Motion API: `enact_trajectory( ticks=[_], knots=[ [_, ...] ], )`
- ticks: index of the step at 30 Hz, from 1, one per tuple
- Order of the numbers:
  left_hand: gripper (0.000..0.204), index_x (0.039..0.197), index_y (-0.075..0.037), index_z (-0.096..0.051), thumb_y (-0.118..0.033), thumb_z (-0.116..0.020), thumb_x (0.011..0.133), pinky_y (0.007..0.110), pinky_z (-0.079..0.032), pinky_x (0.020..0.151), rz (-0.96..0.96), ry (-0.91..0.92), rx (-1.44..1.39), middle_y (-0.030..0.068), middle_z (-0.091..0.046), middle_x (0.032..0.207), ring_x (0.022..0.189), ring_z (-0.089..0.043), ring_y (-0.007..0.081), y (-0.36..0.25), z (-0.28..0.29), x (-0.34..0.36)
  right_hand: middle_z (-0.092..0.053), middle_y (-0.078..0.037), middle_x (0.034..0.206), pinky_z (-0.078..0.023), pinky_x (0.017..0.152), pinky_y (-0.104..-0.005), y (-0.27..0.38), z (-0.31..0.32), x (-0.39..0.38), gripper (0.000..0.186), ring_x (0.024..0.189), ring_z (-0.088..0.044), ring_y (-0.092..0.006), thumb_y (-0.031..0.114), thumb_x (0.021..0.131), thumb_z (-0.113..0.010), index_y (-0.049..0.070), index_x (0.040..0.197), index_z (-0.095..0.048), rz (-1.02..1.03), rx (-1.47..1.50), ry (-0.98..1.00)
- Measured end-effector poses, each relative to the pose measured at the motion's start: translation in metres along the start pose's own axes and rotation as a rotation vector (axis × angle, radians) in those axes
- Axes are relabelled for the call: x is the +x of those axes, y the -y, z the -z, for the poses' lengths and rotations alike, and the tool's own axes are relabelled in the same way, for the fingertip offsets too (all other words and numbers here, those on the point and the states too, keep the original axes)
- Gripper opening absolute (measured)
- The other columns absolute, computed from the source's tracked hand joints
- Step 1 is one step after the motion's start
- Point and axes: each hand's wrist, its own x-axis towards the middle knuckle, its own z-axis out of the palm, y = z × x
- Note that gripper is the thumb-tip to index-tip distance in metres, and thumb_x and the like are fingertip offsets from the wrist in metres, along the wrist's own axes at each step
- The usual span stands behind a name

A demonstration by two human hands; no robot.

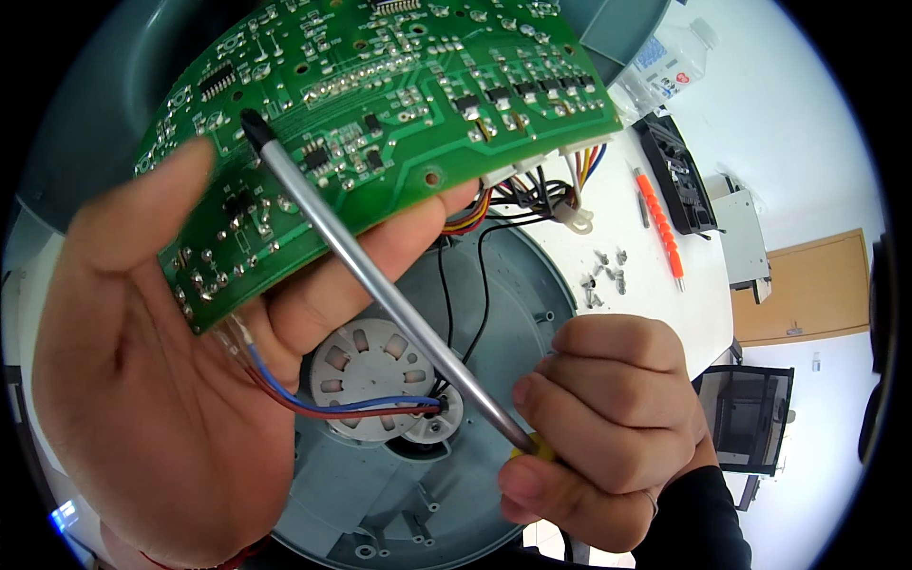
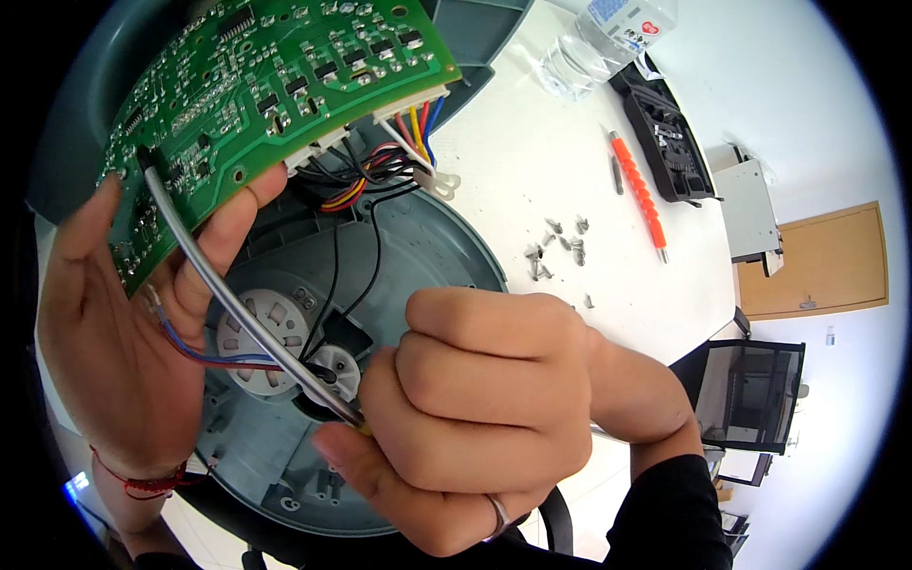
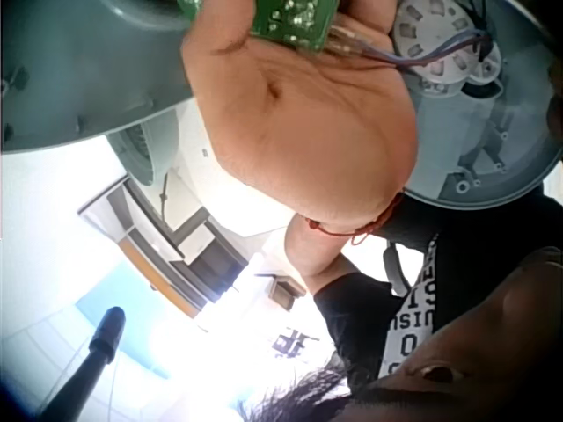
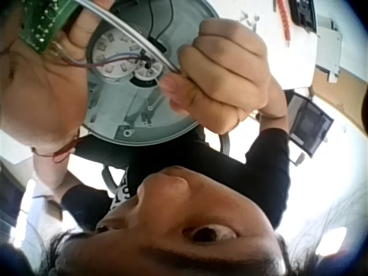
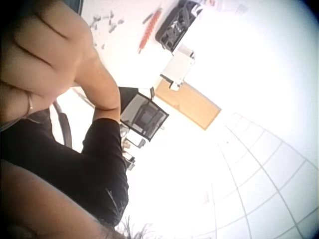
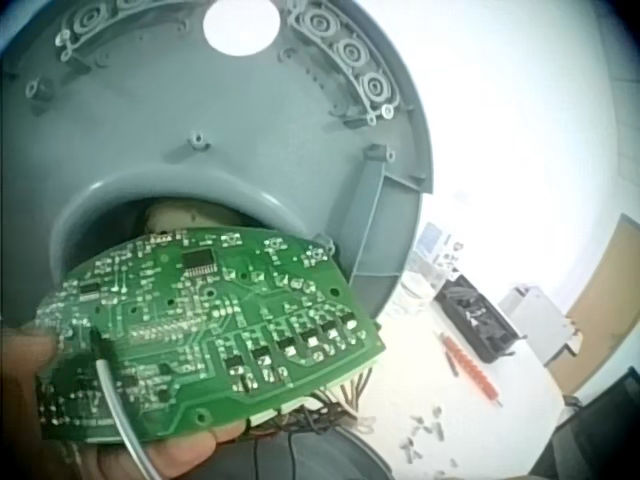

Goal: The person uses a screwdriver to remove screws from a green circuit board held in one hand, then disconnects a small black connector. The person continues to unscrew and manipulate the board and its attached wires within a disassembled appliance housing.

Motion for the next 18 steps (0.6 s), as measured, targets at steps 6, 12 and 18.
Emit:
enact_trajectory(
  ticks=[6, 12, 18],
  knots=[
    [0.054, 0.139, 0.017, -0.033, -0.026, -0.028, 0.107, 0.042, -0.054, 0.106, -0.003, 0.042, -0.032, 0.0406, -0.048, 0.136, 0.124, -0.057, 0.0453, 0.000, -0.002, -0.001, -0.063, -0.009, 0.091, -0.056, 0.066, -0.0382, 0.007, 0.007, 0.008, 0.024, 0.067, -0.063, -0.0225, 0.030, 0.098, -0.063, 0.012, 0.109, -0.051, -0.081, 0.012, 0.072],
    [0.055, 0.140, 0.016, -0.034, -0.028, -0.027, 0.106, 0.043, -0.054, 0.106, 0.007, 0.061, -0.034, 0.0401, -0.048, 0.137, 0.124, -0.057, 0.0452, -0.001, -0.003, -0.002, -0.063, -0.009, 0.091, -0.057, 0.067, -0.0385, 0.001, 0.000, 0.000, 0.026, 0.068, -0.063, -0.0230, 0.032, 0.099, -0.063, 0.012, 0.111, -0.051, -0.038, 0.053, -0.015],
    [0.056, 0.141, 0.015, -0.034, -0.029, -0.029, 0.106, 0.044, -0.053, 0.107, -0.010, 0.008, 0.079, 0.0400, -0.047, 0.138, 0.125, -0.056, 0.0467, 0.009, 0.005, 0.001, -0.061, -0.008, 0.093, -0.057, 0.067, -0.0389, 0.006, 0.005, 0.001, 0.030, 0.072, -0.063, -0.0229, 0.039, 0.099, -0.062, 0.015, 0.112, -0.050, -0.091, 0.053, -0.012]
  ],
)
